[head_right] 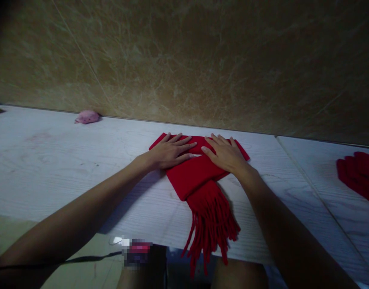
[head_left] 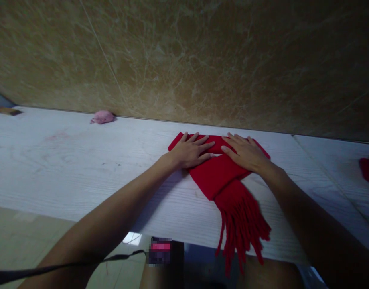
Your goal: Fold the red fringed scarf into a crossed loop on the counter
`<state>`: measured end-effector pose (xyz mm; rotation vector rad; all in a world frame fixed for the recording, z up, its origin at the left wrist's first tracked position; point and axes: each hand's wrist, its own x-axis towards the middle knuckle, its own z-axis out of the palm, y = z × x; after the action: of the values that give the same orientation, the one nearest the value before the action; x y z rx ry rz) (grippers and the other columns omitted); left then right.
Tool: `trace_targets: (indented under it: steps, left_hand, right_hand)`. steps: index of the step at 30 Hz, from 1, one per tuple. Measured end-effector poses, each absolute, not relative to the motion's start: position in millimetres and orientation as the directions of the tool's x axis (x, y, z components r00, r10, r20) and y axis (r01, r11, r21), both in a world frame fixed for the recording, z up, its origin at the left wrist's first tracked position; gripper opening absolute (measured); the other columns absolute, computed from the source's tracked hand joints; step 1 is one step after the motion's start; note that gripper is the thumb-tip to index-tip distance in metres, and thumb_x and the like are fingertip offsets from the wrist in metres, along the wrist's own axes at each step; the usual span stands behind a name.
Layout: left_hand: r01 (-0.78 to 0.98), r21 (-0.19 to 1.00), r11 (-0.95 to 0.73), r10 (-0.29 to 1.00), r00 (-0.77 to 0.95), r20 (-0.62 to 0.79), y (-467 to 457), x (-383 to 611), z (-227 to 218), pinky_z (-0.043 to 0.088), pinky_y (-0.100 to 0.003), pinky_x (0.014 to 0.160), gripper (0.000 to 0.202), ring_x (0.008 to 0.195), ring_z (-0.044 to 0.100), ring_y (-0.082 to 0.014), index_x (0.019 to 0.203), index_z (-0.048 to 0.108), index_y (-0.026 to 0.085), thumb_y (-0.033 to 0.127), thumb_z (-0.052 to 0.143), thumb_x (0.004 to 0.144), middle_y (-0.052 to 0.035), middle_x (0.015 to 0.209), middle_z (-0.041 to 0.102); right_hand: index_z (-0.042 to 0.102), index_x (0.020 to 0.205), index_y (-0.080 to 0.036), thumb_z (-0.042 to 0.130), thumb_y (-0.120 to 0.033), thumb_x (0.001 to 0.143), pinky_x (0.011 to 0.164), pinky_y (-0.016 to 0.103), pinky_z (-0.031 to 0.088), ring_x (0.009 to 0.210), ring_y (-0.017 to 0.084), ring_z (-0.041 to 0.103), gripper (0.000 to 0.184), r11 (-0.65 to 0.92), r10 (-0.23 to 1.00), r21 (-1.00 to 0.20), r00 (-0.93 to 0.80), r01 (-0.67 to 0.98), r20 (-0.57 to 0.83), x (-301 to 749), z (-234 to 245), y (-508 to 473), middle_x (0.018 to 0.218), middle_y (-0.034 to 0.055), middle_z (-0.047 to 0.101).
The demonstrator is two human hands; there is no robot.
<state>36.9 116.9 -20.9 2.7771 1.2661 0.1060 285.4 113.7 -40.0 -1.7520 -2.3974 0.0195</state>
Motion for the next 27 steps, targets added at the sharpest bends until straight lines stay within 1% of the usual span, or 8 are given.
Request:
trace_targets:
  steps: [7,11,14,17,19,21,24,27]
  left_hand:
    - [0.743,0.125,-0.658,0.749,0.662,0.009,113,33,-11,0.01,-0.066,0.124,0.06,0.158,0.017,-0.0377,0.161,0.036,0.03,0.056,0.03,0.108,-0.0066,0.171,0.028]
    - [0.817,0.147,-0.557,0.83,0.549,0.093,117,22,-6,0.014,-0.063,0.124,0.059,0.158,0.017,-0.037,0.162,0.033,0.029,0.053,0.031,0.108,-0.0083,0.172,0.025]
    - [0.91,0.198,-0.365,0.919,0.318,0.234,121,14,-4,0.033,-0.054,0.119,0.057,0.15,0.036,-0.0346,0.159,0.037,0.022,0.048,0.036,0.108,-0.0141,0.165,0.038]
    - [0.949,0.223,-0.225,0.957,0.171,0.236,124,9,-5,0.045,-0.048,0.108,0.054,0.133,0.055,-0.0347,0.149,0.05,0.016,0.048,0.039,0.107,-0.0187,0.146,0.058]
    - [0.963,0.221,-0.153,0.964,0.095,0.249,126,7,-6,0.045,-0.051,0.105,0.057,0.126,0.059,-0.0369,0.145,0.054,0.014,0.052,0.041,0.105,-0.021,0.137,0.062]
    - [0.965,0.238,-0.107,0.961,0.039,0.274,128,5,-8,0.046,-0.051,0.103,0.058,0.123,0.061,-0.0377,0.142,0.055,0.013,0.054,0.044,0.104,-0.0217,0.134,0.063]
    - [0.934,0.297,-0.198,0.961,0.124,0.248,133,1,-11,0.049,-0.043,0.097,0.047,0.115,0.064,-0.0319,0.134,0.062,0.016,0.048,0.045,0.105,-0.0177,0.127,0.065]
    - [0.86,0.328,-0.39,0.915,0.323,0.243,138,-3,-13,0.049,-0.034,0.09,0.037,0.106,0.065,-0.0253,0.12,0.069,0.018,0.041,0.044,0.105,-0.0136,0.117,0.067]
  right_hand:
    - [0.045,0.156,-0.022,0.033,-0.047,0.105,0.124,0.063,0.02,0.154,0.032,0.032,0.057,0.283,0.957,-0.171,-0.267,0.944,0.11,282,-32,110,0.166,0.0112,0.036]
    - [0.048,0.154,-0.016,0.026,-0.041,0.108,0.126,0.054,0.017,0.153,0.027,0.033,0.056,0.25,0.954,-0.274,-0.188,0.928,0.233,293,-23,109,0.163,0.0141,0.041]
    - [0.053,0.148,-0.006,0.029,-0.034,0.107,0.124,0.043,0.025,0.149,0.026,0.04,0.055,0.144,0.946,-0.326,-0.034,0.934,0.321,309,-18,113,0.157,0.0196,0.048]
    - [0.06,0.138,0.002,0.036,-0.031,0.104,0.117,0.039,0.035,0.139,0.029,0.051,0.053,0.073,0.943,-0.341,0.046,0.937,0.33,321,-14,117,0.148,0.0275,0.056]
    - [0.067,0.128,-0.002,0.04,-0.033,0.103,0.107,0.041,0.043,0.124,0.032,0.061,0.049,-0.02,0.941,-0.341,0.133,0.94,0.312,325,-12,118,0.135,0.0274,0.065]
    - [0.073,0.117,-0.009,0.044,-0.037,0.101,0.095,0.041,0.048,0.109,0.032,0.067,0.043,-0.162,0.927,-0.338,0.261,0.927,0.27,325,-10,119,0.121,0.0229,0.072]
    - [0.075,0.106,-0.016,0.052,-0.038,0.096,0.086,0.036,0.05,0.098,0.028,0.069,0.033,-0.247,0.921,-0.369,0.336,0.896,0.2,324,-12,121,0.109,0.0154,0.076]
    - [0.073,0.103,-0.018,0.054,-0.036,0.092,0.077,0.032,0.05,0.085,0.024,0.069,0.029,-0.153,0.932,-0.4,0.267,0.903,0.245,326,-17,123,0.099,0.0115,0.077]
